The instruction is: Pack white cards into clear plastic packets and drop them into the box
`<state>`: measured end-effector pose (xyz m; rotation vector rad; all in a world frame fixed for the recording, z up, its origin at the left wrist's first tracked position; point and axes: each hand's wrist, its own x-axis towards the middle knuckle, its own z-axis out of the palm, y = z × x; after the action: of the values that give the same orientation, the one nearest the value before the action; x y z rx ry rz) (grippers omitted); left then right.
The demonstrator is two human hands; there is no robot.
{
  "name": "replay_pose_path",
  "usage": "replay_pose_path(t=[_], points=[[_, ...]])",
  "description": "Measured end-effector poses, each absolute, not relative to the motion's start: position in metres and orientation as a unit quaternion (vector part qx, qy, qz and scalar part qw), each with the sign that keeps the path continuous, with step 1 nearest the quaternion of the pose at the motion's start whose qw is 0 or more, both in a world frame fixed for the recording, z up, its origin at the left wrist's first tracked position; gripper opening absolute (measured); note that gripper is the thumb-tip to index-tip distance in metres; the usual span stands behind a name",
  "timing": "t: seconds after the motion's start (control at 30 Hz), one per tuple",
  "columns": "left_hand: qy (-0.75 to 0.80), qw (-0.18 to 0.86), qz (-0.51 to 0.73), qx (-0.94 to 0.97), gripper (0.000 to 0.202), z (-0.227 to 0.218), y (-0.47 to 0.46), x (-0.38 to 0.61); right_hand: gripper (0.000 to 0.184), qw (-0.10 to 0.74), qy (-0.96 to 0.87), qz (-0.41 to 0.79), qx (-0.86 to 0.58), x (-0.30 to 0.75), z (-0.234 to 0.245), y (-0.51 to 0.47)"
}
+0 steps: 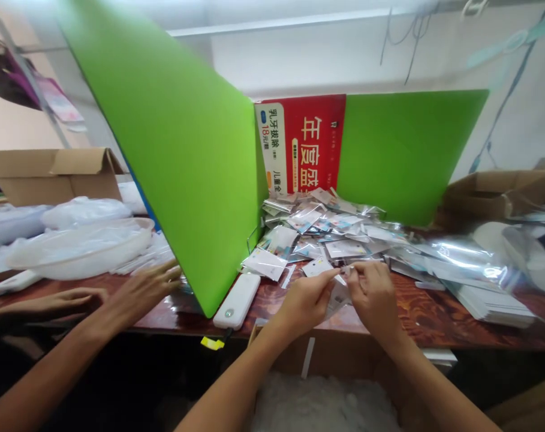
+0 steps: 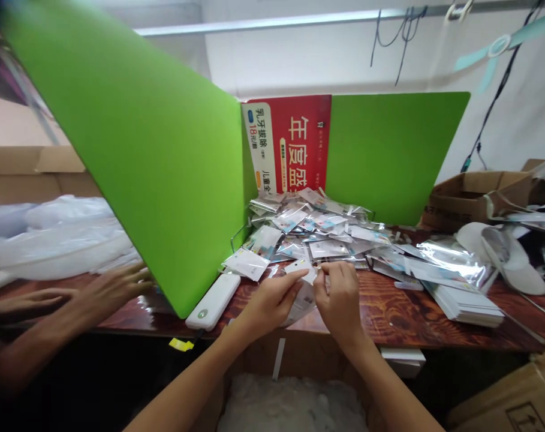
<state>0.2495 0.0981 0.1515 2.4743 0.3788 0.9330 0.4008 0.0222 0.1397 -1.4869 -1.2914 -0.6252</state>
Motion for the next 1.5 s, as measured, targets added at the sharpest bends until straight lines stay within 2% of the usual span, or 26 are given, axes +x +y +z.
replay_pose_path(t=[0.1,0.2,0.3,0.37,0.5,0.63,0.77,0.9,1.03,1.13,1.27,1.33,1.4,1.5], points=[[0.158,0.282,0.373,0.870,0.034,0.151,0.104,0.254,0.015,0.612,-0.371,-0.157,-0.681,0.435,0.136,0.016],[0.228,0.331,0.433,0.807,0.031,0.152,0.111,0.253,0.014,0.741,-0.168,-0.092,-0.643,0.459,0.138,0.009],[0.290,0.336,0.470,0.763,0.031,0.152,0.117,0.250,0.015,0.769,-0.215,-0.022,-0.602,0.447,0.151,0.004],[0.309,0.325,0.477,0.756,0.031,0.150,0.120,0.249,0.018,0.704,-0.352,0.058,-0.614,0.422,0.163,0.001],[0.308,0.309,0.486,0.757,0.030,0.149,0.122,0.248,0.016,0.468,-0.624,0.268,-0.565,0.372,0.177,-0.006],[0.305,0.296,0.494,0.758,0.030,0.149,0.123,0.249,0.014,0.295,-0.734,0.352,-0.500,0.357,0.171,-0.010],[0.301,0.254,0.480,0.784,0.031,0.142,0.127,0.245,0.014,0.247,-0.734,0.373,-0.511,0.365,0.159,0.001],[0.314,0.214,0.473,0.795,0.030,0.135,0.131,0.233,0.017,0.227,-0.754,0.316,-0.530,0.370,0.149,0.014],[0.330,0.222,0.488,0.777,0.030,0.138,0.128,0.226,0.017,0.212,-0.785,0.253,-0.524,0.370,0.142,0.017],[0.311,0.258,0.499,0.766,0.030,0.145,0.120,0.227,0.019,0.285,-0.754,0.218,-0.551,0.372,0.140,0.019],[0.279,0.325,0.527,0.734,0.032,0.158,0.102,0.230,0.026,0.520,-0.577,0.127,-0.617,0.377,0.146,0.020],[0.263,0.388,0.521,0.713,0.035,0.165,0.094,0.232,0.038,0.615,-0.475,0.097,-0.622,0.380,0.152,0.018],[0.241,0.462,0.494,0.696,0.038,0.169,0.089,0.236,0.048,0.661,-0.431,0.118,-0.603,0.383,0.158,0.012],[0.206,0.558,0.442,0.672,0.039,0.172,0.088,0.245,0.046,0.675,-0.434,0.226,-0.552,0.389,0.163,0.002]])
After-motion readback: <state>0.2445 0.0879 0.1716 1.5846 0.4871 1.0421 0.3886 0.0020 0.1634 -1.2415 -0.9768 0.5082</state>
